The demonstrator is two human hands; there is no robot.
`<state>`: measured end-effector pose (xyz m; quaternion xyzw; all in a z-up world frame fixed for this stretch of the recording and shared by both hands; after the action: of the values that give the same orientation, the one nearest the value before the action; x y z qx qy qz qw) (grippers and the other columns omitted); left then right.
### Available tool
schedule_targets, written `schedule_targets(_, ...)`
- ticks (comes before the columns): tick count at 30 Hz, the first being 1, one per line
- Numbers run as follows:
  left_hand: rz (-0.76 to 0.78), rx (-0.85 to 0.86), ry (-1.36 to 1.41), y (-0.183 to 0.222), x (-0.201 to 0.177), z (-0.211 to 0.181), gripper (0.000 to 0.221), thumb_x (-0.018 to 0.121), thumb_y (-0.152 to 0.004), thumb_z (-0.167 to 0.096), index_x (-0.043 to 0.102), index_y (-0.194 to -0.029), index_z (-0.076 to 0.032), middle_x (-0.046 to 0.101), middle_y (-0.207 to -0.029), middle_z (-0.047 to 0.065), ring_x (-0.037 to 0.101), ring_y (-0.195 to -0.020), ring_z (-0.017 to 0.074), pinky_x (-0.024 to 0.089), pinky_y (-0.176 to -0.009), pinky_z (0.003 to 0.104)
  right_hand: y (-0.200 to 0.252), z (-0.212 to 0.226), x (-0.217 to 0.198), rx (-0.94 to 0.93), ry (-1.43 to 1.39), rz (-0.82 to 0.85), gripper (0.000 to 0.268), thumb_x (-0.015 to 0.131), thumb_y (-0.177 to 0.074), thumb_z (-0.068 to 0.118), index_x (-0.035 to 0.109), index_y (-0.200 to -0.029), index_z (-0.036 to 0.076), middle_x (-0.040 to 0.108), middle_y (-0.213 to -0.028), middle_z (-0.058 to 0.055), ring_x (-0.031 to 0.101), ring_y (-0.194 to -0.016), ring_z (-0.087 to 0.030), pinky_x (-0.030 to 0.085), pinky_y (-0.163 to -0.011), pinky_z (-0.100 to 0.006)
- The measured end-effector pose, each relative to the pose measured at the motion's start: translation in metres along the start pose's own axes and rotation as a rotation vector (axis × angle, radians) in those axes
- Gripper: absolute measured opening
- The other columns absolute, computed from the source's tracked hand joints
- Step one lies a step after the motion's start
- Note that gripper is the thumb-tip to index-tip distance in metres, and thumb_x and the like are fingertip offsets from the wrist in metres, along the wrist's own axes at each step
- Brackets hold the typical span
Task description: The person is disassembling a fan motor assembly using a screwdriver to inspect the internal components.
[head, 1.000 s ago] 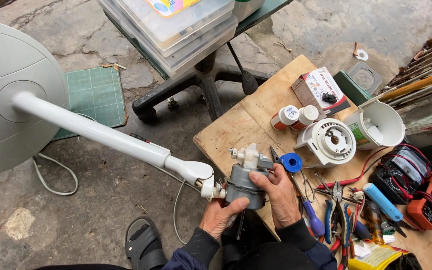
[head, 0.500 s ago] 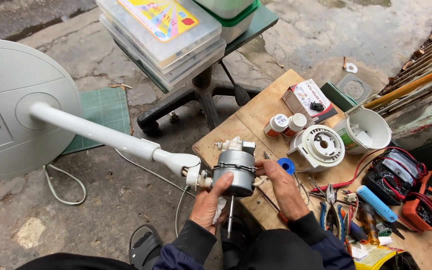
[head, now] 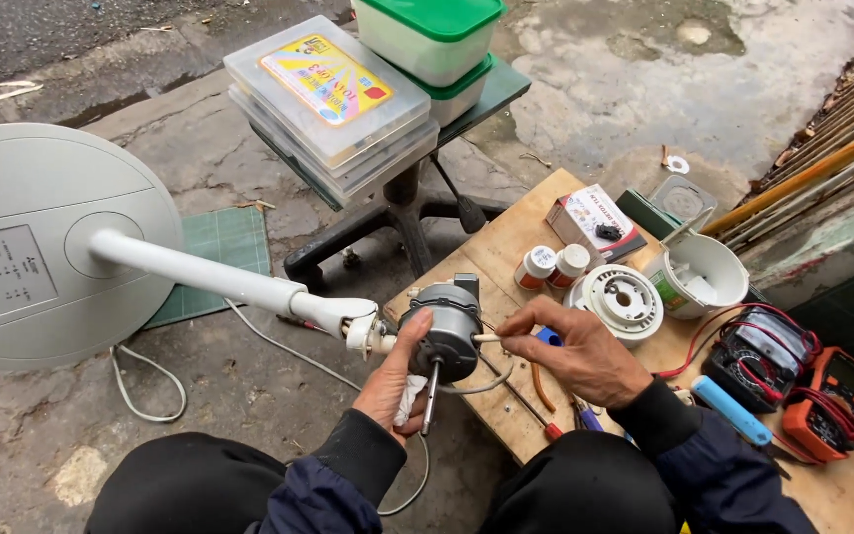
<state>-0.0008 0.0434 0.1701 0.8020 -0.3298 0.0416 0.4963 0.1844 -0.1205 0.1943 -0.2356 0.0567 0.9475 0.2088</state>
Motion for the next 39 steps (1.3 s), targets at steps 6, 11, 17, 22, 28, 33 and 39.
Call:
schedule_targets(6,0.035,0.017,-0.008,-0.01,0.001,-0.004,0.062,0.08,-0.077,-0.077,0.063,-0.077,-0.018,0.031,-0.046,-0.002,0.019,-0.033,0.0065,0.009,-0.033,0.024,-0.013,0.026,-0.007,0.017,0.082,0.065,0.011,0.072,-0.105,0.019,0.081,-0.109,0.013,0.076,-0.101,-0.001,0.072,-0.091,-0.016,0.058,-0.085,-0.035)
schedule_targets(11,0.04,0.117,0.032,-0.007,-0.002,0.005,0.071,0.091,-0.083,-0.07,0.069,-0.083,-0.003,0.057,-0.059,0.011,0.033,-0.036,0.0051,0.023,-0.031,0.016,-0.018,0.038,-0.005,0.084,-0.007,-0.047,0.01,0.083,-0.096,0.007,0.086,-0.104,0.002,0.078,-0.084,-0.012,0.076,-0.088,-0.019,0.069,-0.091,-0.041)
schedule_targets(17,-0.001,-0.08,-0.139,-0.018,0.001,-0.003,0.078,0.069,-0.066,-0.095,0.067,-0.072,-0.017,0.061,-0.059,0.01,0.018,-0.035,0.0092,0.011,-0.035,0.029,-0.022,0.029,-0.005,0.136,0.052,0.07,0.009,0.07,-0.1,0.009,0.079,-0.1,0.007,0.078,-0.097,-0.005,0.086,-0.088,-0.017,0.068,-0.083,-0.03)
schedule_targets(22,0.027,-0.118,-0.246,-0.016,0.011,-0.006,0.088,0.057,-0.072,-0.1,0.064,-0.071,-0.013,0.05,-0.053,0.01,0.015,-0.038,0.0122,0.01,-0.04,0.028,-0.015,0.013,-0.006,0.234,-0.014,0.072,0.015,0.068,-0.104,0.018,0.08,-0.107,0.008,0.077,-0.097,-0.006,0.078,-0.086,-0.015,0.07,-0.082,-0.029)
schedule_targets(28,0.064,-0.195,-0.2,-0.041,0.02,0.003,0.088,0.061,-0.072,-0.097,0.064,-0.081,-0.01,0.069,-0.077,0.015,0.021,-0.037,0.0088,0.01,-0.037,0.025,-0.011,-0.02,-0.007,0.219,-0.1,-0.006,0.015,0.067,-0.103,0.011,0.081,-0.104,0.006,0.071,-0.087,-0.003,0.069,-0.075,-0.014,0.062,-0.074,-0.03)
schedule_targets(33,-0.012,-0.212,-0.183,-0.044,0.032,0.004,0.09,0.064,-0.07,-0.095,0.065,-0.089,-0.008,0.072,-0.086,0.018,0.022,-0.039,0.0088,0.013,-0.037,0.024,-0.013,-0.034,-0.012,0.219,-0.127,-0.02,0.015,0.069,-0.103,0.011,0.083,-0.104,0.005,0.072,-0.087,-0.004,0.068,-0.072,-0.014,0.059,-0.072,-0.03)
schedule_targets(39,0.018,-0.203,-0.136,-0.059,0.024,0.014,0.083,0.07,-0.071,-0.088,0.065,-0.082,-0.006,0.072,-0.082,0.02,0.021,-0.037,0.0079,0.013,-0.035,0.023,-0.009,-0.049,-0.005,0.222,-0.149,-0.035,0.012,0.069,-0.105,0.013,0.08,-0.105,0.007,0.068,-0.082,-0.002,0.064,-0.075,-0.013,0.058,-0.073,-0.031)
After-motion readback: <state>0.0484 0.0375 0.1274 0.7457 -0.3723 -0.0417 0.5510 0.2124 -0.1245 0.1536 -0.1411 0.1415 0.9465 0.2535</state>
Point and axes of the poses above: each hand's wrist, its own y-axis away from the middle knuckle, its own x-axis out of the palm, z = x × y, the point moved 1 cm from there along -y, towards the middle knuckle
